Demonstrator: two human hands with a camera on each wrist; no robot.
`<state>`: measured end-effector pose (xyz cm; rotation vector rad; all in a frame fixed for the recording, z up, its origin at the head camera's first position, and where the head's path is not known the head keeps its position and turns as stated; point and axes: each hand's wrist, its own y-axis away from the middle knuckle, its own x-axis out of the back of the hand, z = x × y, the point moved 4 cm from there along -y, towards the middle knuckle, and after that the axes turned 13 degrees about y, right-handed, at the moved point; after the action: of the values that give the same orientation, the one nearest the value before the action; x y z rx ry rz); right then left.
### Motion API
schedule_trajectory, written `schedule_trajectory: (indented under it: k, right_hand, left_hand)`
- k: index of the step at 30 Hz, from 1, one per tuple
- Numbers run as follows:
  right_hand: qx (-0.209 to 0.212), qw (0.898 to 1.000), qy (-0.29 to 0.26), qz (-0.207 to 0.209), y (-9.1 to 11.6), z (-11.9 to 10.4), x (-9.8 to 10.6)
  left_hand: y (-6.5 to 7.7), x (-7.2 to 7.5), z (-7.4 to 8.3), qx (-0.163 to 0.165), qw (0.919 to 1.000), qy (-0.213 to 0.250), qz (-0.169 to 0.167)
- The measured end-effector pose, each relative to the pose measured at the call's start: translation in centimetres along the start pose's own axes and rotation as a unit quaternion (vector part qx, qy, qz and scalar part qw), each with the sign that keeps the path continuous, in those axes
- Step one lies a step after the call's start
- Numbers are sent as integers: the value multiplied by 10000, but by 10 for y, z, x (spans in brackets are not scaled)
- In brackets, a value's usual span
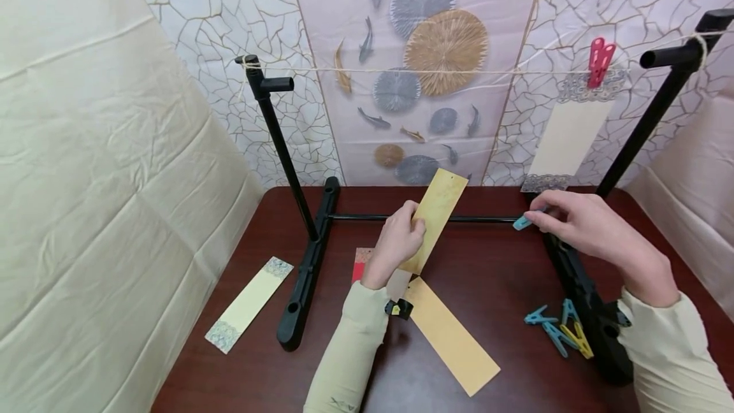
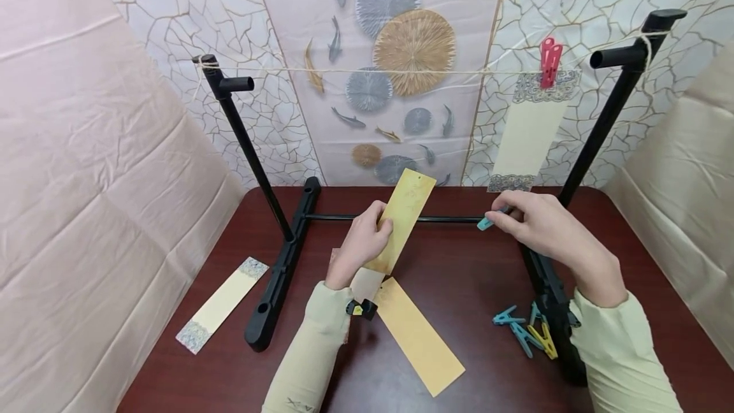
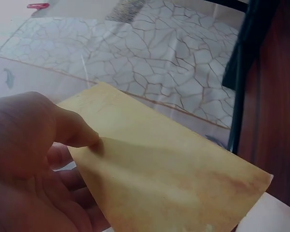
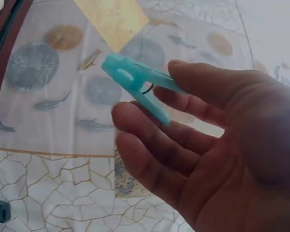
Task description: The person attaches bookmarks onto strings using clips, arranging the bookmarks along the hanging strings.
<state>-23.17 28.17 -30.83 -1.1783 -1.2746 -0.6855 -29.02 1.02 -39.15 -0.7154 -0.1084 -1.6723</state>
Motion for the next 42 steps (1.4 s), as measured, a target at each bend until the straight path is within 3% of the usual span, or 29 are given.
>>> schedule_trajectory:
  k: [10,14,20,24,28,38,42]
  right_hand:
    - [354,9953,264,859,-4,-9,27]
    - [624,9883,351,1347,-6,-14,44]
    - [893,9794,424,1761,-17,-22,66]
    - [938,9731,327,2078,-19,-24,82]
    - [926,9651,152,2444,-20,-26,98]
    - [653,9596,-292,2722,-28,-30,122]
    - [830,9552,-271,2828,-34,-32,127]
  left_hand:
    - [0,4,27,-338,9989,161,284]
    - [-1,6,37,-595,9977,211,227]
    - [-2,10,47,-735,9962,288,366]
    - [-4,7,58,-1089,9929,207,427]
    - [-9,7,70,-1212,9914,260,430]
    - [-23,21,99,-1366,9894,98,482]
    - [-26,26,104,-1417,9884,117,525]
